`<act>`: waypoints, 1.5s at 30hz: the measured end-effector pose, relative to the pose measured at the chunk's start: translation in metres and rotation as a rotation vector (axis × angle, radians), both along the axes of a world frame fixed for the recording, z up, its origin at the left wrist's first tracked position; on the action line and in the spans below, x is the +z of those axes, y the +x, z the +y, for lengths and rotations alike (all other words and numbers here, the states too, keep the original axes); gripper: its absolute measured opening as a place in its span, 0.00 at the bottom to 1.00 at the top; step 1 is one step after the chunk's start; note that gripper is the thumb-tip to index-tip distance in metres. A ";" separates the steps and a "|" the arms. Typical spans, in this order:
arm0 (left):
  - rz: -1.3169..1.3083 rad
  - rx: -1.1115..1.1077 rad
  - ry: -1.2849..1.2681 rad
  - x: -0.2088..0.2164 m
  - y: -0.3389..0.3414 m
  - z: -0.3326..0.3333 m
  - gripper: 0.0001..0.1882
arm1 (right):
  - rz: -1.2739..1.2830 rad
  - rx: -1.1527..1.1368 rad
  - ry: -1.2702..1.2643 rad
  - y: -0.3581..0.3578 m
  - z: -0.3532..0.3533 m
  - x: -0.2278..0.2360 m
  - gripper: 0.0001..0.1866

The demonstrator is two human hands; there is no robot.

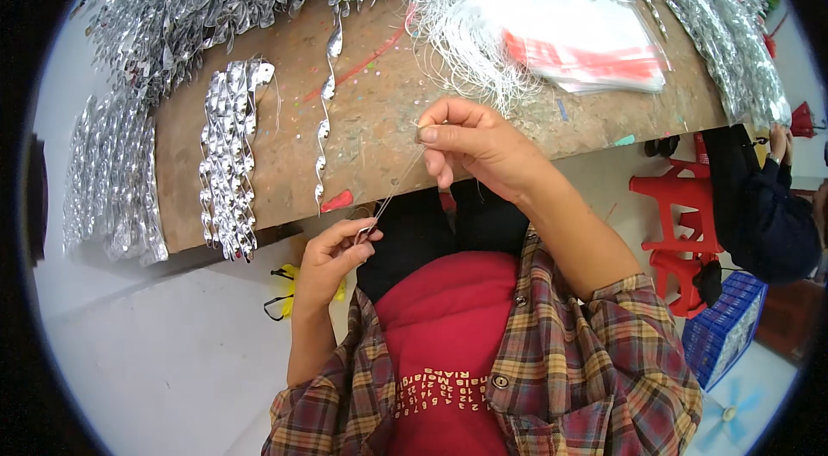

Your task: The recorder is assembling silver tinsel garlands by threading small white plastic components onto a central wire or string on a workbench.

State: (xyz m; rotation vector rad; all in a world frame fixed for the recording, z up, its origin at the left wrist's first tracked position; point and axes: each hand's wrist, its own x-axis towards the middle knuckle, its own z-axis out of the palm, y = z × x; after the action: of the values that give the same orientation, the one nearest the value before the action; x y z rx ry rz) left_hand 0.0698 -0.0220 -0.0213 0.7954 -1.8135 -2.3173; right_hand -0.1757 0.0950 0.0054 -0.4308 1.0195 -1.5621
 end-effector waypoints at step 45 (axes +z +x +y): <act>0.361 0.329 0.122 0.018 -0.084 0.034 0.09 | 0.325 -0.096 -0.041 0.026 0.012 0.009 0.03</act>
State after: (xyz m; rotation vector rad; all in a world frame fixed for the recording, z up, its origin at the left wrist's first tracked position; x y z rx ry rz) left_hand -0.0146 0.0124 -0.0035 0.5859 -1.2980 -2.1951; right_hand -0.1494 0.1075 0.0145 -0.6892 1.2728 -1.6331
